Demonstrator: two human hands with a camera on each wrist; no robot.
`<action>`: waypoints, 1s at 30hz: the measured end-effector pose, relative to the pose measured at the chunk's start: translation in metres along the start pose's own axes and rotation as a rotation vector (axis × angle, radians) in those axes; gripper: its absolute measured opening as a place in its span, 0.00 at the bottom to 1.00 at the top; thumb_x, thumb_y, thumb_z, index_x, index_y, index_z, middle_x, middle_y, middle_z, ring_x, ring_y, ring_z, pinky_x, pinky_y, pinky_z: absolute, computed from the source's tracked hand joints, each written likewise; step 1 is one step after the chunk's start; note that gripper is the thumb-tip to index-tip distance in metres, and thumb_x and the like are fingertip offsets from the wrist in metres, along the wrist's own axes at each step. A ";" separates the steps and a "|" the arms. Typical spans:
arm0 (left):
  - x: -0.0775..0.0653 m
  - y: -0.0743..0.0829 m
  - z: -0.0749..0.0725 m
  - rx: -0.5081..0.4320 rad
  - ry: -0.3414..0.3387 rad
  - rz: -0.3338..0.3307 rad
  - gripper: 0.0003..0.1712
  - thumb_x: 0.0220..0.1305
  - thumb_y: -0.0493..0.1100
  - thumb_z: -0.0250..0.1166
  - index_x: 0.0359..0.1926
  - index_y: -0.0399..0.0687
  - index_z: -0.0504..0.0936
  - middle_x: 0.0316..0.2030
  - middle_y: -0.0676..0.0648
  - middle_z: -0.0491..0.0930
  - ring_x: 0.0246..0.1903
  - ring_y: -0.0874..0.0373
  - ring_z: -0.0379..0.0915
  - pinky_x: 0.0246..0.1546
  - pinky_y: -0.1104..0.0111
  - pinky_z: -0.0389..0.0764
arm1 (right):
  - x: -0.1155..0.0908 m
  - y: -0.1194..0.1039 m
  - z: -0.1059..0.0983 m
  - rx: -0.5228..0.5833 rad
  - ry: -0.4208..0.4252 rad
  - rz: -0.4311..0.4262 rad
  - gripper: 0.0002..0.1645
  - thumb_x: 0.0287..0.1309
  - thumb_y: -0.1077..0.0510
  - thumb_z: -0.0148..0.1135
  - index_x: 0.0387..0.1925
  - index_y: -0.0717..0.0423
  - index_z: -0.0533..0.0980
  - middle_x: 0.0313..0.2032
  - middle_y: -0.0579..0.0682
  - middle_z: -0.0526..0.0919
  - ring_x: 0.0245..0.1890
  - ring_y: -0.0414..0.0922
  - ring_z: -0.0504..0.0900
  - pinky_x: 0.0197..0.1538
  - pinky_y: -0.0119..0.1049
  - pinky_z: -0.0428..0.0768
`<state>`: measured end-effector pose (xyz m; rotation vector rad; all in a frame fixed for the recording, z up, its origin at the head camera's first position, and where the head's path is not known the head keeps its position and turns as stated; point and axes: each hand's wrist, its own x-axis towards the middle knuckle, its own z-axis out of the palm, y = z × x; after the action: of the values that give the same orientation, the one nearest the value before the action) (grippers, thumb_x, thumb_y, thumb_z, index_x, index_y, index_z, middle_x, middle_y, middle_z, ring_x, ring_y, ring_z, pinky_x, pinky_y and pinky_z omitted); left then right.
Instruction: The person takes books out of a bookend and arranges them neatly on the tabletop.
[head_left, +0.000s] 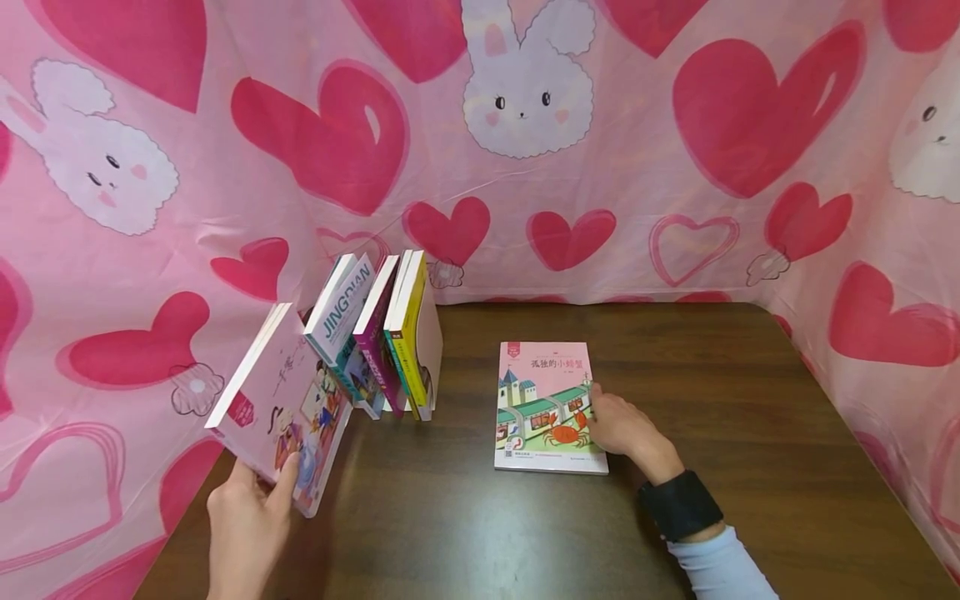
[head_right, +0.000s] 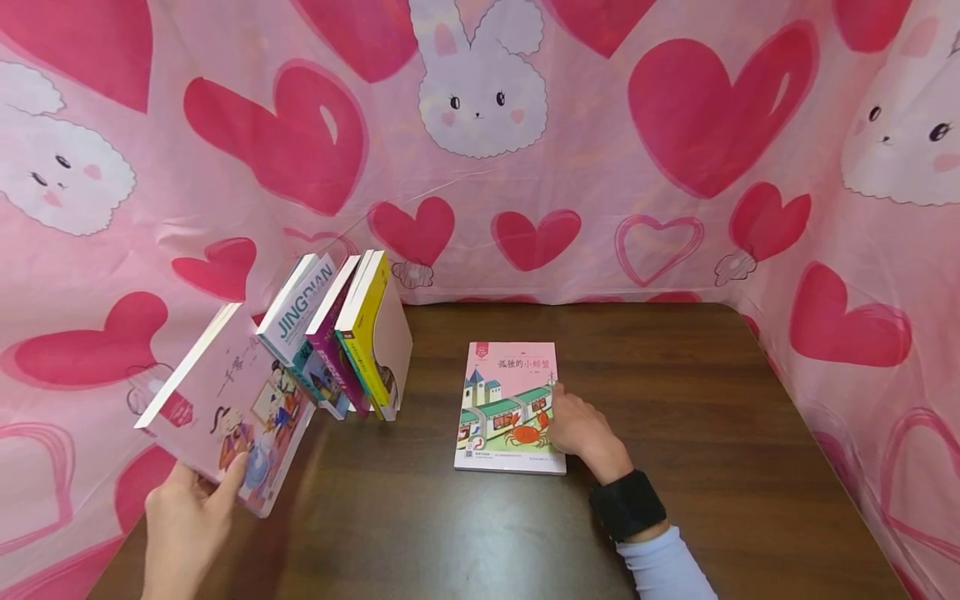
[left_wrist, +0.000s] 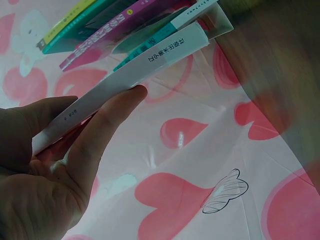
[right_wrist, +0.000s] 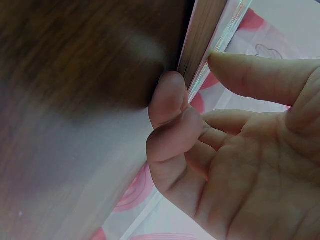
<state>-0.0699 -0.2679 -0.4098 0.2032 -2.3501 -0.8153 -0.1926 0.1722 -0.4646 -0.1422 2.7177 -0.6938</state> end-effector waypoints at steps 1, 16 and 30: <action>-0.001 0.000 -0.001 0.001 0.000 0.001 0.18 0.63 0.32 0.72 0.50 0.24 0.80 0.40 0.17 0.85 0.35 0.22 0.84 0.29 0.31 0.83 | 0.000 0.000 0.000 0.000 -0.001 0.000 0.45 0.69 0.62 0.61 0.75 0.81 0.50 0.64 0.75 0.73 0.51 0.64 0.75 0.54 0.61 0.77; -0.009 -0.003 -0.003 0.031 0.028 0.024 0.15 0.60 0.32 0.74 0.43 0.23 0.81 0.31 0.20 0.86 0.21 0.37 0.84 0.12 0.64 0.76 | -0.001 0.000 0.000 -0.002 -0.003 -0.004 0.46 0.68 0.61 0.61 0.75 0.81 0.50 0.66 0.77 0.71 0.53 0.65 0.74 0.57 0.64 0.76; -0.012 0.003 -0.005 0.023 0.014 0.000 0.16 0.60 0.32 0.75 0.45 0.25 0.82 0.35 0.21 0.87 0.27 0.31 0.87 0.15 0.70 0.78 | 0.000 0.000 0.000 -0.003 -0.006 -0.003 0.46 0.69 0.61 0.61 0.75 0.81 0.50 0.66 0.77 0.70 0.54 0.65 0.74 0.58 0.65 0.75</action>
<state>-0.0572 -0.2640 -0.4112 0.2175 -2.3474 -0.7849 -0.1921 0.1721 -0.4647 -0.1491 2.7132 -0.6887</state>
